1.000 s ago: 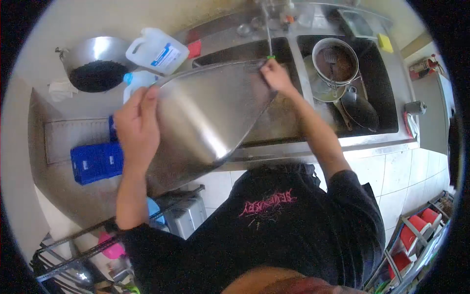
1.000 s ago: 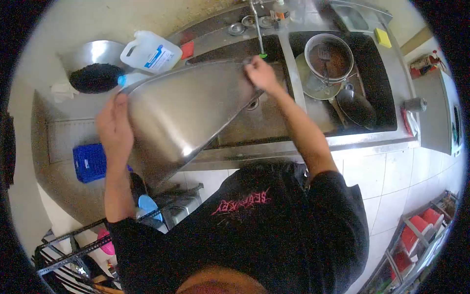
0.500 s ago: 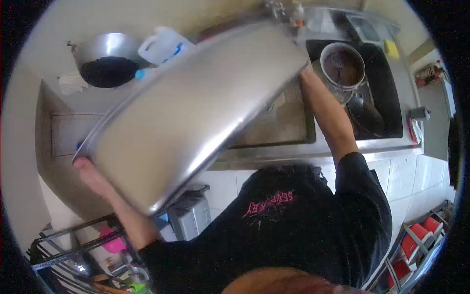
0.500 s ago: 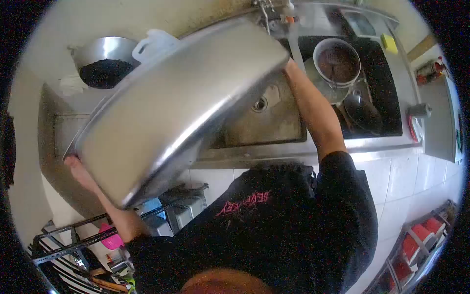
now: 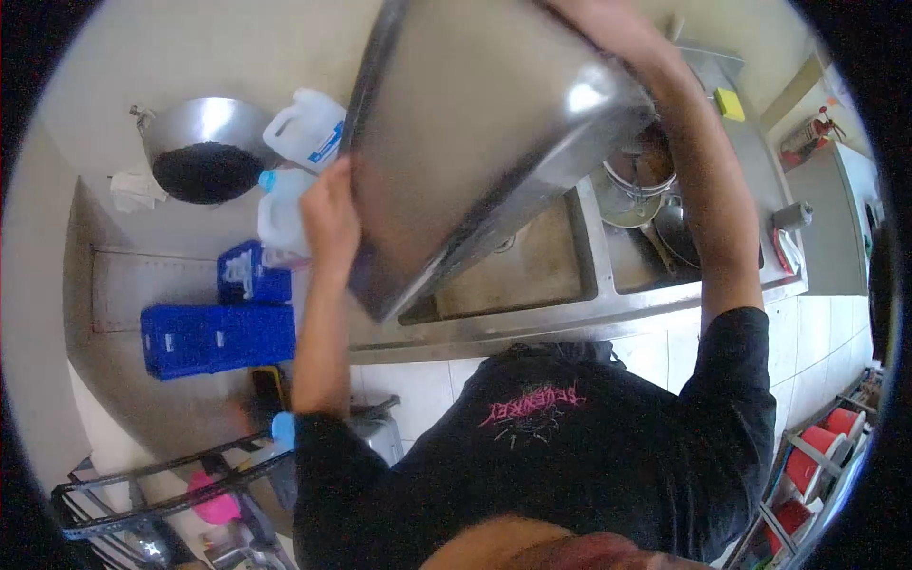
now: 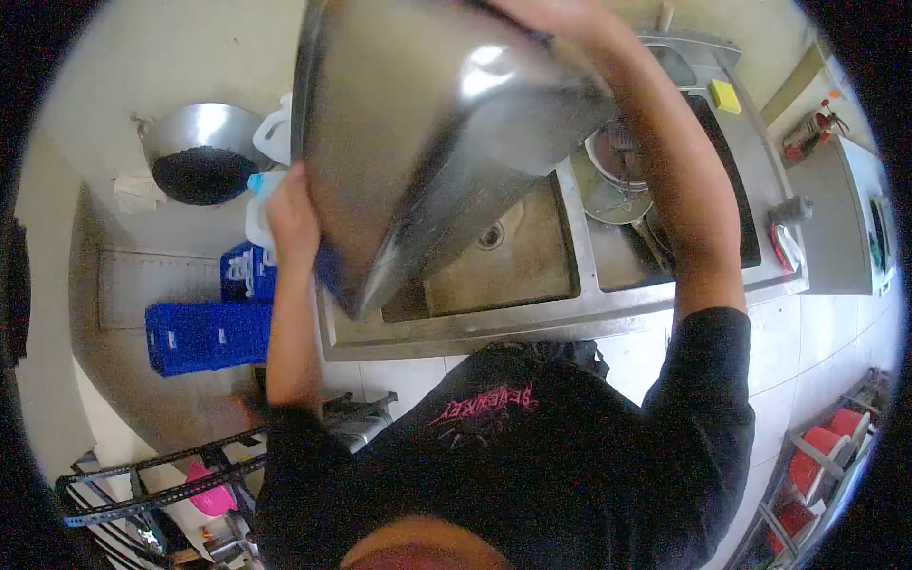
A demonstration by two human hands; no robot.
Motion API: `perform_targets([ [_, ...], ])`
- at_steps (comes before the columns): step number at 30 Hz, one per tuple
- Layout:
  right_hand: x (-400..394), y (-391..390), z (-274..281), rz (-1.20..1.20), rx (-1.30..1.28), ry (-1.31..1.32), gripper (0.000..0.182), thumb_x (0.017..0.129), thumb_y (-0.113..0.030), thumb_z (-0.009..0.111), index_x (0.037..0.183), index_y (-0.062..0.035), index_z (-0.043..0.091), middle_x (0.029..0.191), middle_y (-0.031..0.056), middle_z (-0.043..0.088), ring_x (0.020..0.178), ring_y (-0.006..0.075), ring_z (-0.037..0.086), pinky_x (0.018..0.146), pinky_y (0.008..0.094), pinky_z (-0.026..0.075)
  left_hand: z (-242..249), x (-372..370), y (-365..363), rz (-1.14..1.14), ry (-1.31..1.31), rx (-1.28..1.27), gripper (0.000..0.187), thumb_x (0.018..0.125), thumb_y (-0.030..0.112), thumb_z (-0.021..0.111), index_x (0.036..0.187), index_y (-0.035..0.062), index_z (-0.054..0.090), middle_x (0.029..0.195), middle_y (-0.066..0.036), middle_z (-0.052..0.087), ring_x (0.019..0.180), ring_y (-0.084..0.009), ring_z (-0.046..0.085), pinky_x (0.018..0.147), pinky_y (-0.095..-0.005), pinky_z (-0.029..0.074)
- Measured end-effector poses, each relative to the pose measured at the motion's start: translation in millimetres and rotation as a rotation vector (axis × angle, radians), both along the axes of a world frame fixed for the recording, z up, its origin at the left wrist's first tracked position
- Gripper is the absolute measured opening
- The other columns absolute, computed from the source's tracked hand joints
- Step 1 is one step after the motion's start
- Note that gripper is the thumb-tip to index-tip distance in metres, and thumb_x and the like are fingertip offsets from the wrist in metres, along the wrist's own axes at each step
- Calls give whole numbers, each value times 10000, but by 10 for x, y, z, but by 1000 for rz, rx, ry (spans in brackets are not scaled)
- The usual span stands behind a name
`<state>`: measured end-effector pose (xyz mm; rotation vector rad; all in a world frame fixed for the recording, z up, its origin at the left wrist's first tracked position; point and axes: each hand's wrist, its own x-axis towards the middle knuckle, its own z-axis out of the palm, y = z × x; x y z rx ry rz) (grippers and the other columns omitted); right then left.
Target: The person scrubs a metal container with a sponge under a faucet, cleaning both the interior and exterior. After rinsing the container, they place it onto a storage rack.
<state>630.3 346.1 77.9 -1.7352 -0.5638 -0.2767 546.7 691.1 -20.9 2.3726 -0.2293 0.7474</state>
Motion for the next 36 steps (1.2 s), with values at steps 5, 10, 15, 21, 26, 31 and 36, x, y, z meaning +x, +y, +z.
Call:
perform_targets([
  [5,-448,457,43,-80,-480,-78,288,792,-201,589,1037,-63,527,1032,168,598,992,315,567,870,392,441,445,208,-904,-24,-27,-363,505,1003,378,433,751,-45,544,617,-91,502,612,-185,413,576,-367,374],
  [10,-784,616,-670,-274,-359,-682,244,709,-158,592,917,-51,524,903,169,504,885,370,509,766,473,424,-165,391,-767,-69,-213,-457,483,988,375,478,741,-34,542,635,-31,503,636,-133,419,587,-327,379],
  [15,-215,146,-1199,-638,-503,-289,266,701,-175,593,913,-18,555,895,194,552,892,376,528,798,484,434,-285,216,-767,-34,-183,-565,391,976,293,513,776,-37,577,708,-30,572,698,-123,494,667,-292,421],
  [21,-496,959,-1039,-288,-315,-461,283,725,-155,592,971,-17,574,965,191,583,927,361,561,861,442,455,-369,224,-814,64,-107,-416,349,987,249,485,865,-49,621,748,-87,628,723,-143,536,707,-305,445],
  [26,-355,938,-1197,-240,-320,-367,296,701,-167,620,962,-34,574,993,181,584,953,361,545,880,455,436,-427,230,-773,73,-90,-537,352,982,255,498,861,-51,623,774,-118,647,723,-155,544,706,-327,443],
  [31,96,504,-1425,-402,-399,-423,317,708,-261,636,925,-34,588,999,195,602,981,353,552,844,416,447,-635,187,-664,54,-172,-644,358,965,263,526,842,-63,611,748,-98,636,721,-152,540,692,-327,443],
  [36,830,-89,-1850,14,102,543,337,847,-279,568,1069,-26,566,1021,88,612,977,218,575,855,333,455,-538,-134,-381,177,-112,-729,409,957,348,547,866,-41,636,755,-49,621,747,-157,555,699,-324,446],
])
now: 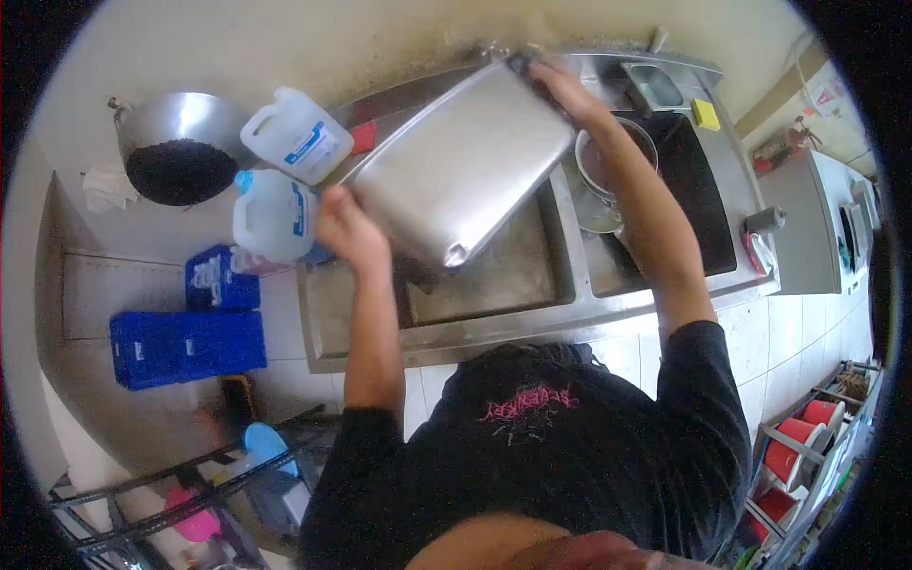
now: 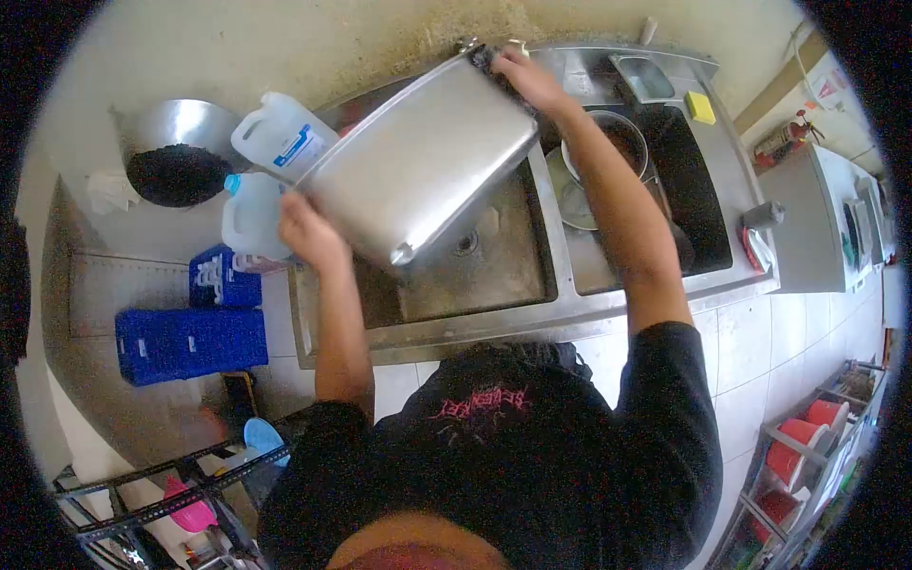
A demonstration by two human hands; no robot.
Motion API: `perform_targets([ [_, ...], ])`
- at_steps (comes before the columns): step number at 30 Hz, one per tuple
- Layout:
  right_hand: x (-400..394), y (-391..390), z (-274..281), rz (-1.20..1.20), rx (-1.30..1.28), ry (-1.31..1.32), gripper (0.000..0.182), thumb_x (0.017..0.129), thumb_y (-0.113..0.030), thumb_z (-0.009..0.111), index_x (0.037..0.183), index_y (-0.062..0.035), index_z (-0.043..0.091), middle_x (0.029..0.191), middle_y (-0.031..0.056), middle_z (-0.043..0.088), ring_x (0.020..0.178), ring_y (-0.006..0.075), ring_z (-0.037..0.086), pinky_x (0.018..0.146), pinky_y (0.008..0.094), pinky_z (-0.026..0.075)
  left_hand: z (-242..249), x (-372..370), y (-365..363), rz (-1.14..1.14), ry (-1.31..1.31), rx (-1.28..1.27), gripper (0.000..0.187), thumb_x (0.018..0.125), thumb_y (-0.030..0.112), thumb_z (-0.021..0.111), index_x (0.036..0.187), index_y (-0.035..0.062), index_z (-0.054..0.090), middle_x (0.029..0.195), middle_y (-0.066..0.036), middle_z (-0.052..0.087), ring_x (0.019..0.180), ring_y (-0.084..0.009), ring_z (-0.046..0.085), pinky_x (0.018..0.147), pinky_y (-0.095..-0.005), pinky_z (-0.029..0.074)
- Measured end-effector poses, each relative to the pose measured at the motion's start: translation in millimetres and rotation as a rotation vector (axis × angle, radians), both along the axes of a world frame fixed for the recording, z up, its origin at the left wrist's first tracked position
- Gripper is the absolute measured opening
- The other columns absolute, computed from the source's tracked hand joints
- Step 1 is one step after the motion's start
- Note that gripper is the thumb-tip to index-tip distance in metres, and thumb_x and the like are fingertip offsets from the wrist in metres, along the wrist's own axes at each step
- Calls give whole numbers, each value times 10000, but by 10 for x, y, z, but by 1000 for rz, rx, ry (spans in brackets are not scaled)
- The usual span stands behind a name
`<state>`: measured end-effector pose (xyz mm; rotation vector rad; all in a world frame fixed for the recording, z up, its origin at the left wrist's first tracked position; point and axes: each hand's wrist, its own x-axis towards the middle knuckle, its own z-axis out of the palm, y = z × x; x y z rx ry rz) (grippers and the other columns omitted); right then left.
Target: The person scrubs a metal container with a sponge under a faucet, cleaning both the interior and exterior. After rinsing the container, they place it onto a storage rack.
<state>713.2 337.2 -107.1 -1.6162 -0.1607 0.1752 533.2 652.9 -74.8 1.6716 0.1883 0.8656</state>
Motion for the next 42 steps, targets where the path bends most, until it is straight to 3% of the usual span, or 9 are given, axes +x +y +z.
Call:
perform_targets([
  [4,21,474,-643,-95,359,-38,359,900,-293,522,1114,-5,540,1035,71,594,956,160,565,820,309,460,99,-64,285,139,-153,-353,508,956,442,521,963,-56,625,932,-79,640,843,-159,556,741,-308,452],
  [8,-174,684,-361,-75,129,-94,339,882,-288,554,1059,-5,492,999,77,558,896,177,540,776,339,450,261,-242,1084,-217,328,230,415,943,381,563,888,-15,673,777,-77,668,778,-214,620,715,-343,463],
  [10,-327,922,-245,66,-88,-294,509,886,-286,551,1282,-2,405,1029,123,548,971,227,533,833,353,450,779,-255,798,-317,767,790,382,944,342,561,950,-24,671,789,-187,667,711,-261,622,684,-345,462],
  [17,-1102,1348,-37,-53,-76,-889,259,766,-142,553,980,-41,447,990,170,499,962,332,485,859,398,402,383,-107,284,-144,202,725,272,946,222,540,894,-30,627,715,-228,595,598,-335,538,579,-352,435],
  [22,-460,601,-1522,-244,-452,-242,310,744,-167,603,1019,-37,548,1055,167,543,1036,344,510,927,407,417,441,-337,259,-89,205,629,235,928,180,572,836,-29,626,619,-149,566,552,-133,506,529,-305,407],
  [28,-1012,1131,-522,-11,-147,-545,382,738,-226,618,1061,-36,548,1095,184,547,1093,348,505,971,416,390,275,-175,237,-129,189,540,272,940,200,559,833,-39,630,634,-129,592,583,-116,509,544,-299,411],
  [32,0,550,-2166,-301,-420,-167,280,749,-251,631,891,-9,620,894,197,638,887,354,611,827,414,485,556,-394,351,-51,189,637,293,955,206,531,855,-52,631,678,-95,622,642,-110,525,592,-299,433],
  [37,-447,960,-1318,57,-219,-410,323,794,-233,606,1046,-52,514,1081,139,529,1139,280,473,912,374,438,640,-377,495,-17,324,580,302,971,210,501,988,-49,655,841,-83,684,762,-118,583,713,-274,464],
  [42,105,699,-3062,-9,-311,191,419,843,-320,565,1115,-2,556,1098,196,613,1017,324,585,896,373,441,556,-223,721,39,365,453,388,996,277,462,1019,-66,642,891,-101,685,809,-124,588,748,-277,458],
])
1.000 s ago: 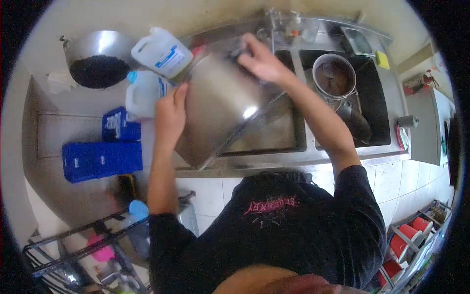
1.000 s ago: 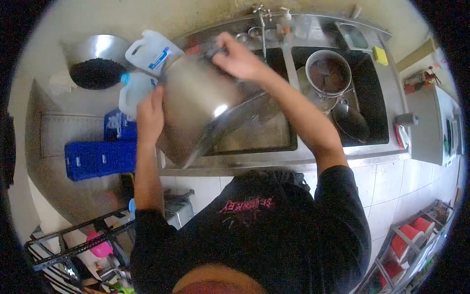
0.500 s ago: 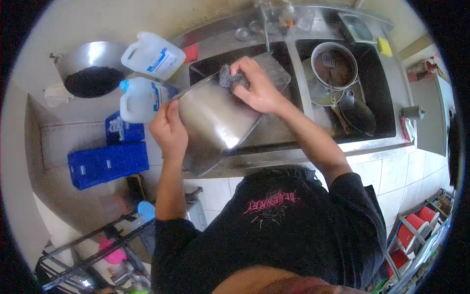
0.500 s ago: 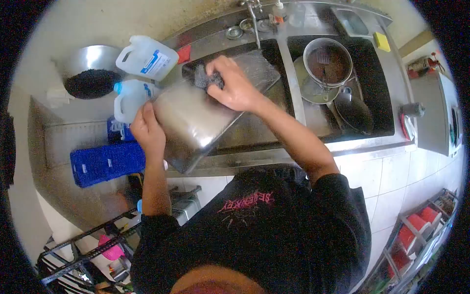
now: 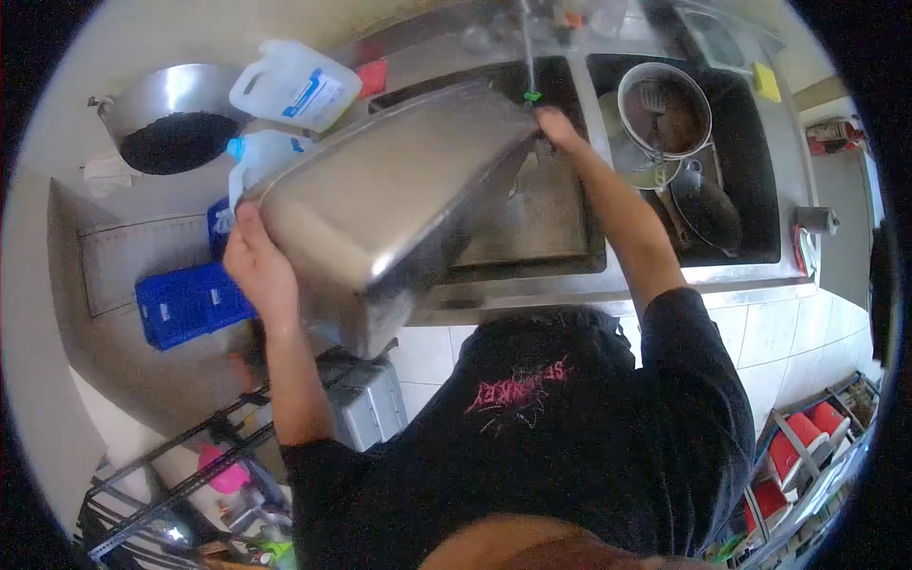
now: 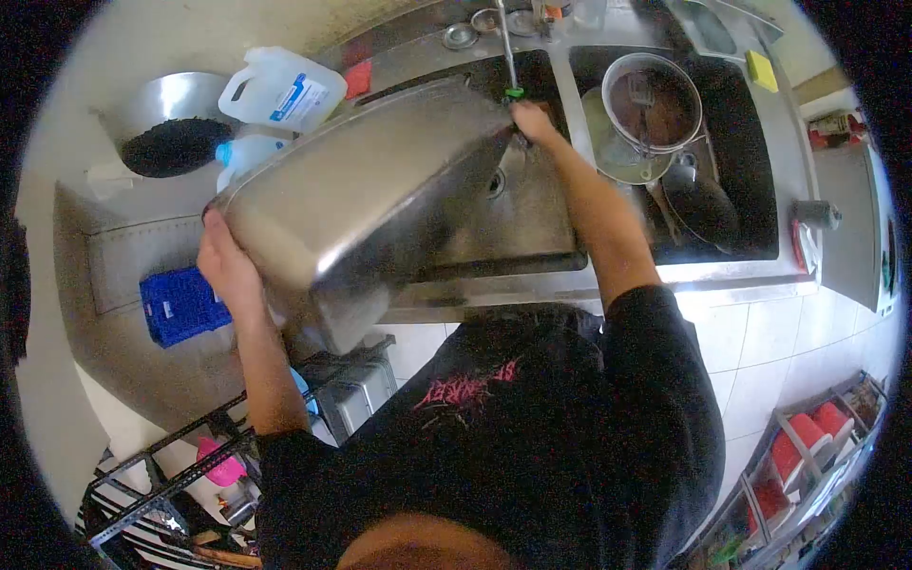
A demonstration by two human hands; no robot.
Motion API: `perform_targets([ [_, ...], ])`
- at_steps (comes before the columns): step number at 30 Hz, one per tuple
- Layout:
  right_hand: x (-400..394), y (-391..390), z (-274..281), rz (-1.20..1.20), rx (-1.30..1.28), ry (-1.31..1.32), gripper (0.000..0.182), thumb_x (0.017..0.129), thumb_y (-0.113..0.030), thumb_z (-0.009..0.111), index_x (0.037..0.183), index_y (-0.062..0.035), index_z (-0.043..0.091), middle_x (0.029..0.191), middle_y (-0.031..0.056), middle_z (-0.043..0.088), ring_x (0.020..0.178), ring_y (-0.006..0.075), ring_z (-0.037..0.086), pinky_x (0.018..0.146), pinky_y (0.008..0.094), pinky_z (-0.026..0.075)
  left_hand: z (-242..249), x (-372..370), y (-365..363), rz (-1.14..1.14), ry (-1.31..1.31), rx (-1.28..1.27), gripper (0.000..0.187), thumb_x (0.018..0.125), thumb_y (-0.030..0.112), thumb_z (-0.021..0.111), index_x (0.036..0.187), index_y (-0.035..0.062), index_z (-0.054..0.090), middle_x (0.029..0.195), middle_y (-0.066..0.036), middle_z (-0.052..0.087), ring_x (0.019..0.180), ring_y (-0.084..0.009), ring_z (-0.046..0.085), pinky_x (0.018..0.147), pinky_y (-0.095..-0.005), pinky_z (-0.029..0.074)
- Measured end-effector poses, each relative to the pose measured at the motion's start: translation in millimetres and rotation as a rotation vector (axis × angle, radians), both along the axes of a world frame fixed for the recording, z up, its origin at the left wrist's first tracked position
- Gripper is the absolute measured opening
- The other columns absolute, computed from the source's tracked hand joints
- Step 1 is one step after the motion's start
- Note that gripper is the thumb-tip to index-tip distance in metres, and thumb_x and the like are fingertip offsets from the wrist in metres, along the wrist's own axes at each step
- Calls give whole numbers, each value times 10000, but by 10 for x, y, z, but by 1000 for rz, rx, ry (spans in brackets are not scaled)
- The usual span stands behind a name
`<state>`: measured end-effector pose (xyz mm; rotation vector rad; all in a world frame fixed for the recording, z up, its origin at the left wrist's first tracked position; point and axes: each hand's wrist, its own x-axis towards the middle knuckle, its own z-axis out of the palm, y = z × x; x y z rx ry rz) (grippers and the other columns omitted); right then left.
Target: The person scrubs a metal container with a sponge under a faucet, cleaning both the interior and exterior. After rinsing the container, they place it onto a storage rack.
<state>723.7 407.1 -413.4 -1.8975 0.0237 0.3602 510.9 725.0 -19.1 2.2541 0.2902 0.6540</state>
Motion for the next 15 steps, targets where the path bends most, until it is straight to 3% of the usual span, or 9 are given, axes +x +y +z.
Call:
perform_targets([
  [2,-268,230,-67,-693,127,104,360,844,-286,575,1051,8,560,1012,182,615,960,324,587,864,379,451,-119,158,71,39,40,-108,437,1005,316,439,1033,-72,637,914,-116,685,835,-138,594,767,-285,458],
  [3,-391,335,-61,-692,126,113,360,844,-286,575,1051,8,560,1012,182,615,960,324,587,864,379,451,-185,208,10,81,76,-132,488,1009,354,410,1041,-78,633,929,-135,682,857,-162,599,784,-305,458],
  [4,-504,470,46,-716,180,-64,321,849,-256,572,1031,7,548,980,181,599,936,325,575,866,387,442,-261,270,-10,122,112,-157,539,1013,393,382,1050,-84,629,945,-154,679,880,-187,605,802,-324,458],
  [5,-621,612,212,-736,231,-243,282,854,-226,569,1012,6,537,948,179,583,912,326,563,867,395,433,-439,318,124,87,220,-146,571,1012,433,363,1151,-70,593,1120,-127,624,997,-194,565,883,-320,431],
  [7,-868,911,874,-769,112,-501,210,833,-143,552,979,-4,493,1002,190,516,960,335,497,902,407,384,-501,367,66,59,233,-168,573,1012,434,361,1162,-71,588,1121,-131,625,997,-199,569,884,-321,432],
  [10,-1297,1027,1837,-501,225,-714,238,726,-64,524,947,-2,462,961,190,471,942,350,463,881,419,374,-386,391,-50,78,267,-126,572,1010,438,363,1175,-66,579,1122,-130,626,1005,-201,579,892,-321,435],
  [11,-1481,1096,2117,-412,258,-749,269,684,-65,535,937,-13,461,958,187,462,942,351,450,872,427,373,-368,417,-6,70,264,-275,574,1008,442,366,1180,-64,576,1131,-130,621,1017,-203,579,898,-323,436],
  [12,-1649,1191,2291,-351,290,-862,303,650,-78,559,932,-23,466,970,190,465,957,354,445,867,431,372,-353,426,31,64,264,-421,576,1007,446,369,1185,-62,572,1139,-129,617,1030,-205,580,904,-325,436],
  [15,-2117,1231,2514,-167,324,-945,318,627,-68,567,927,-26,471,974,196,468,950,355,448,868,432,372,-392,371,76,65,264,-482,588,1004,454,371,1199,-66,562,1166,-131,603,1048,-212,575,913,-328,435],
])
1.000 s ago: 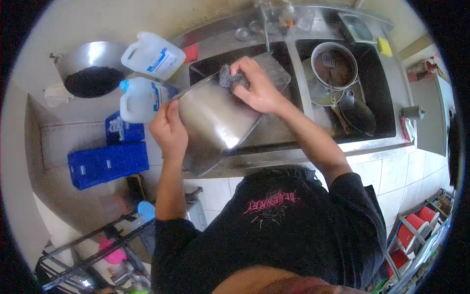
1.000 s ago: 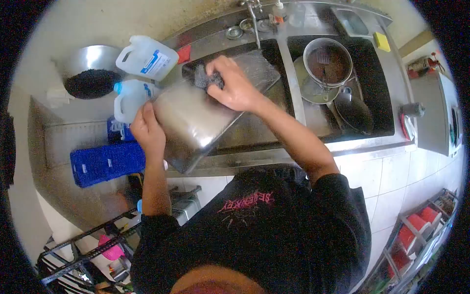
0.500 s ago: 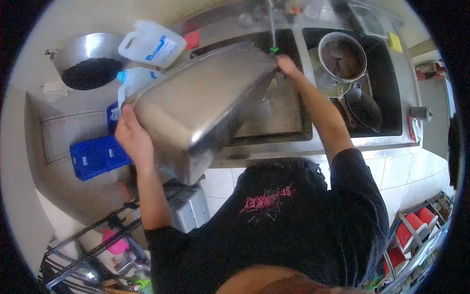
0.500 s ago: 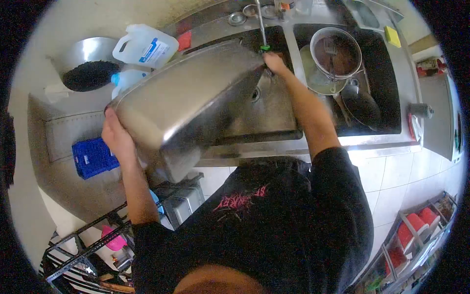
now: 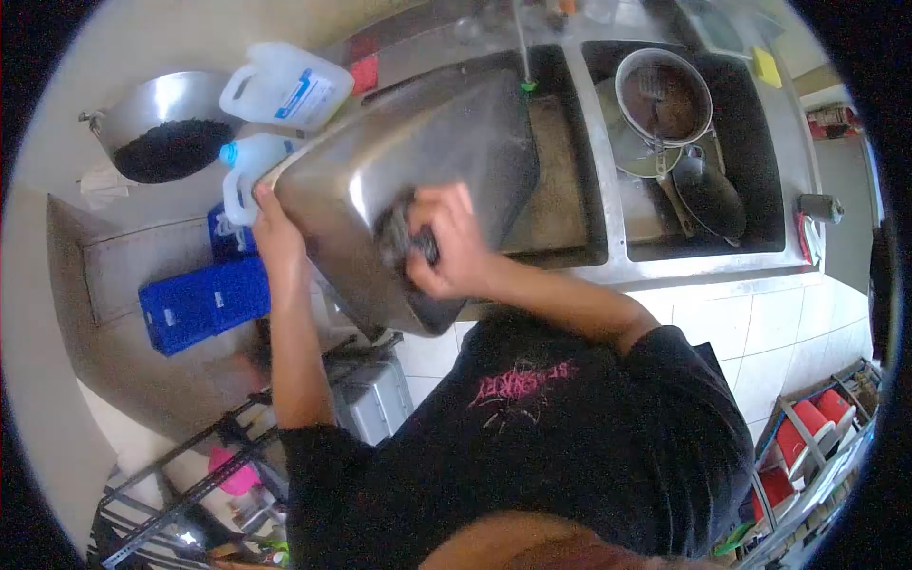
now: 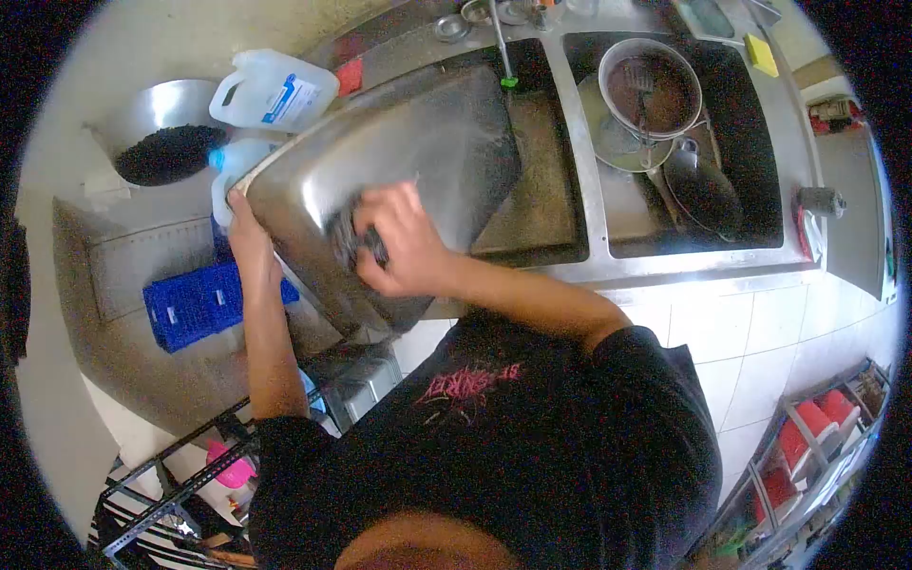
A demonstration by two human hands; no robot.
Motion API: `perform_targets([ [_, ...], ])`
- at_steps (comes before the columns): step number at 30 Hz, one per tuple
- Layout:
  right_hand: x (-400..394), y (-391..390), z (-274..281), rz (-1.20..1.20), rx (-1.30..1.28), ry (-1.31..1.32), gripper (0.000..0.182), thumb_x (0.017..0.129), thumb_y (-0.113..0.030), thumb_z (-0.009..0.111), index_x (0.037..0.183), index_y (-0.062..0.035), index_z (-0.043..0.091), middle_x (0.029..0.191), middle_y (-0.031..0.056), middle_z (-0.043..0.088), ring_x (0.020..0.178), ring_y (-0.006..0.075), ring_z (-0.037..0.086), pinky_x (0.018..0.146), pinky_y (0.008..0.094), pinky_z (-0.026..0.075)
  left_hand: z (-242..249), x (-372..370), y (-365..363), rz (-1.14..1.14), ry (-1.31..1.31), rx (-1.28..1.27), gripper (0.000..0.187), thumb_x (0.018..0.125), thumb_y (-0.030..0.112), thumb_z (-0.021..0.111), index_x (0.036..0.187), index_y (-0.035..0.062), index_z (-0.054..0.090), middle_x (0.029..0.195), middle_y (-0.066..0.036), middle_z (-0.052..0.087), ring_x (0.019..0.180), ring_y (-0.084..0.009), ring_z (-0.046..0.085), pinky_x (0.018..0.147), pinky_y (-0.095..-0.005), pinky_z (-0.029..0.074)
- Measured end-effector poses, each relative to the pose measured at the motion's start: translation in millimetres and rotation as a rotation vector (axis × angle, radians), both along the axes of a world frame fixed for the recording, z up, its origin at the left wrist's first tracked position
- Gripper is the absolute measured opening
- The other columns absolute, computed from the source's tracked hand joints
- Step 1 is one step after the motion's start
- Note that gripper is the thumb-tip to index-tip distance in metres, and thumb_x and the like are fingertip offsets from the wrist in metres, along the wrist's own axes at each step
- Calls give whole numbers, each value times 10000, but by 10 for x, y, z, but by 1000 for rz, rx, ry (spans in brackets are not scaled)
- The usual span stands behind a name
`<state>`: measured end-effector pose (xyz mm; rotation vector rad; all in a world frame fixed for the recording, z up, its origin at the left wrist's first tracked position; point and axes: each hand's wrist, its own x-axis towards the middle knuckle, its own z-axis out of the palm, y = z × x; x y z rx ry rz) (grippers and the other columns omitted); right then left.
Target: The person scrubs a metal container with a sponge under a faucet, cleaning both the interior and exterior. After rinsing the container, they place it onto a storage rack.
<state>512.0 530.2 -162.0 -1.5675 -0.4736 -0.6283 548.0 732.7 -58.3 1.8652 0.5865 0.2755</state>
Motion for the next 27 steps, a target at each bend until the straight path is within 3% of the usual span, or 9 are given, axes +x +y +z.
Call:
perform_targets([
  [2,-79,-15,-210,81,-15,-39,321,620,-63,567,924,-26,472,972,197,470,944,355,451,866,432,373,-60,-73,48,6,52,33,590,1003,456,371,1201,-66,561,1171,-132,601,1049,-211,574,909,-330,438],
  [8,1185,-504,-2563,-254,181,787,235,824,-144,577,1001,-6,504,899,148,545,833,289,523,828,374,432,-39,-316,-187,-85,115,236,590,1009,453,358,1180,-69,573,1095,-137,633,971,-201,585,850,-324,453],
  [11,1312,-583,-2937,-251,307,779,209,889,-211,535,974,-20,526,808,79,554,772,210,528,779,321,441,-60,-352,-285,-87,82,150,594,1005,459,368,1155,-72,587,1077,-141,640,968,-203,587,855,-321,450],
  [14,906,-462,-3408,-295,403,1156,341,890,-296,514,1087,-19,519,961,178,600,918,295,583,847,385,456,-134,-320,-324,0,50,53,603,999,468,377,1121,-77,603,1039,-145,651,949,-208,594,851,-318,452],
  [17,293,78,-3816,-453,-4,1568,487,867,-379,511,1192,-17,496,1137,267,595,1101,405,565,940,458,439,-354,-233,-298,12,129,142,635,990,498,377,1097,-82,611,996,-157,658,920,-219,603,830,-328,462],
  [19,-79,53,-2371,-286,103,1622,450,877,-312,519,1193,4,465,1111,253,586,1074,400,558,953,433,420,-320,-190,-502,26,298,211,637,993,497,362,1098,-80,611,981,-169,660,924,-224,606,827,-337,464],
  [23,-500,30,-1097,-106,281,644,299,874,-116,516,1142,-15,429,972,126,500,946,266,500,915,387,398,-336,-195,-564,-45,220,356,625,998,476,357,1073,-89,615,979,-194,667,926,-253,616,817,-364,463],
  [26,98,-523,-541,264,494,894,259,971,-220,479,1140,-32,423,986,110,476,973,222,471,919,353,385,-333,-182,-493,-134,38,586,585,1006,429,362,1039,-97,617,994,-227,665,928,-305,622,806,-404,453],
  [27,434,-829,-606,172,518,952,367,977,-322,457,1208,-38,425,1086,113,504,1047,227,476,959,361,374,-183,-174,-609,-151,5,638,572,1009,413,364,1033,-100,616,995,-234,664,927,-322,622,804,-412,449],
])
